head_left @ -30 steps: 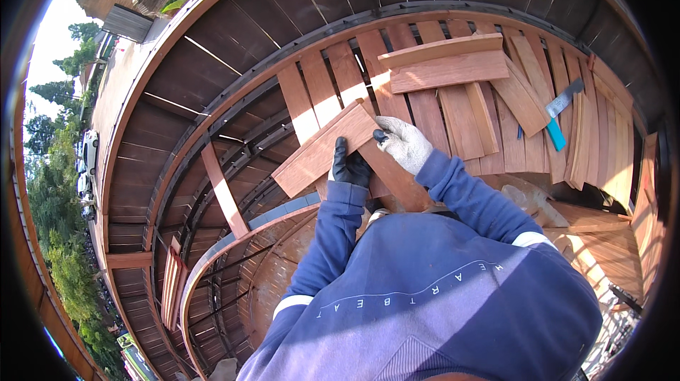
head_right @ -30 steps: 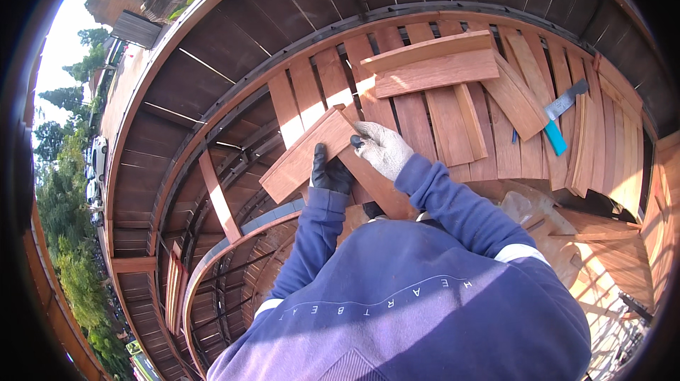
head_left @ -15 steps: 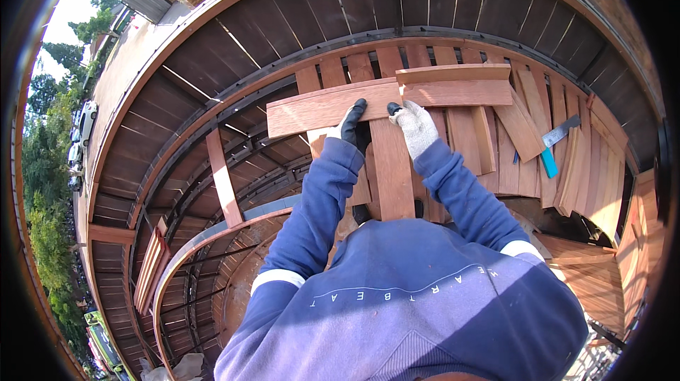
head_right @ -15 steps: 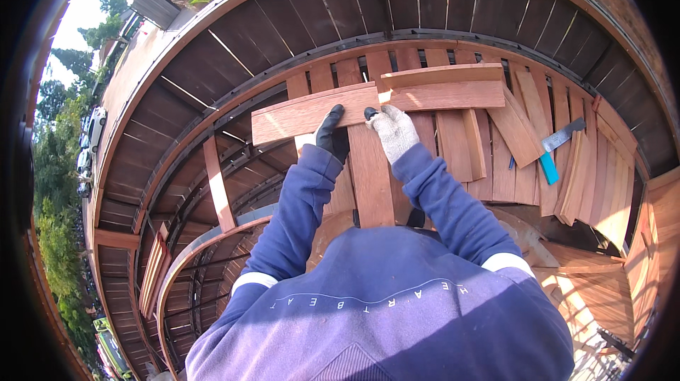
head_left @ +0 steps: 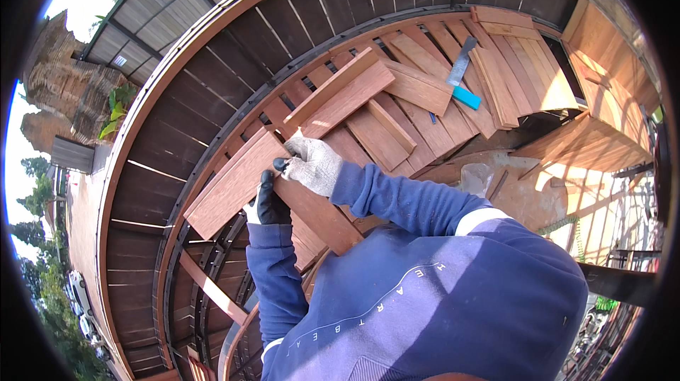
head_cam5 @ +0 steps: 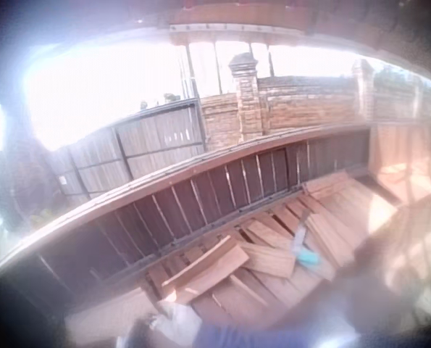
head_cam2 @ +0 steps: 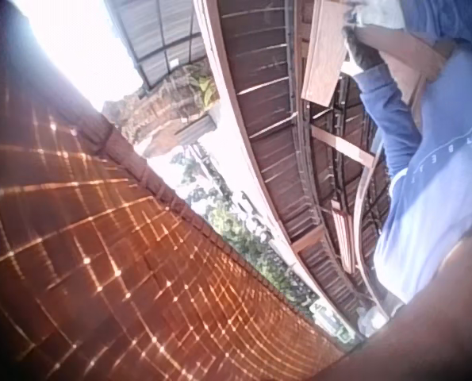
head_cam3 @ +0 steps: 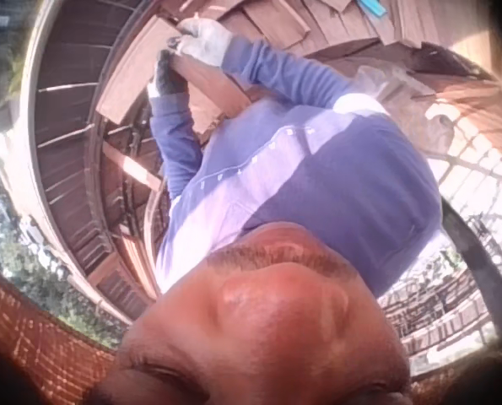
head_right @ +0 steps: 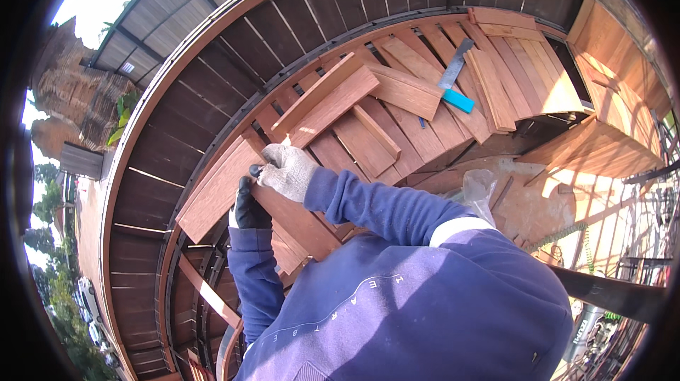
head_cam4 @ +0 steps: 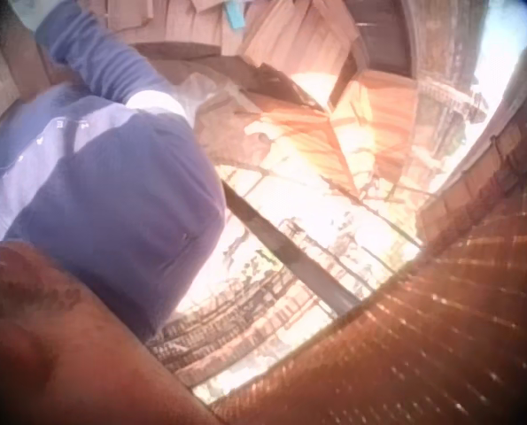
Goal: The person aligns wooden slats to form a joint, checks the alignment with a square tool, and fastens the pieces using a pneumatic nail gun.
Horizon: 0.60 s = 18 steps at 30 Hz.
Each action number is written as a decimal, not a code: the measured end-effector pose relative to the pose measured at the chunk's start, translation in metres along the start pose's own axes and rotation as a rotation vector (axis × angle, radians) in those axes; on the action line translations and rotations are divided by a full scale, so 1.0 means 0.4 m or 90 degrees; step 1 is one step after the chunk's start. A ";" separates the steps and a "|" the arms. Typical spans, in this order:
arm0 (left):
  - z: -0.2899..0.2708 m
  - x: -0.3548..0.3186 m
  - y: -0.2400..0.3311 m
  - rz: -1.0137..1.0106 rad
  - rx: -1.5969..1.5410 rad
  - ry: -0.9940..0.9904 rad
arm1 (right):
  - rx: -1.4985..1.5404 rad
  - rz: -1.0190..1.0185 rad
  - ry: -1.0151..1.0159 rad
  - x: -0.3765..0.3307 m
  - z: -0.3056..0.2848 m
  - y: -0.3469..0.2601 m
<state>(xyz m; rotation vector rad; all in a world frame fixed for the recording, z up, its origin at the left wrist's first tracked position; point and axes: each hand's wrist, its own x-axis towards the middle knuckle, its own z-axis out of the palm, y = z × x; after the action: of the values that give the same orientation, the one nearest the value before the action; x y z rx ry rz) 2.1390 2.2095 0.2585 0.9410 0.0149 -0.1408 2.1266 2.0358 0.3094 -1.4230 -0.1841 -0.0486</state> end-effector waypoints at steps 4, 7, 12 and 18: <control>0.049 -0.017 0.045 -0.094 -0.049 -0.147 | -0.150 -0.054 0.008 -0.004 -0.025 -0.008; 0.057 -0.019 0.066 -0.130 -0.021 -0.231 | -0.187 -0.076 0.025 -0.041 -0.042 -0.071; 0.031 -0.015 0.087 -0.073 0.207 -0.126 | -0.152 -0.069 0.062 -0.163 -0.084 -0.025; -0.045 0.013 0.118 0.483 0.854 -0.295 | -0.283 0.113 0.308 -0.532 -0.169 0.122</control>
<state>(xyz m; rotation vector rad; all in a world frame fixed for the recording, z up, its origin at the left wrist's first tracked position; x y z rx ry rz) 2.1511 2.2507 0.2855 2.1477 -0.9598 0.4018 1.9306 1.9602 0.2191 -1.8176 0.3744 -0.2995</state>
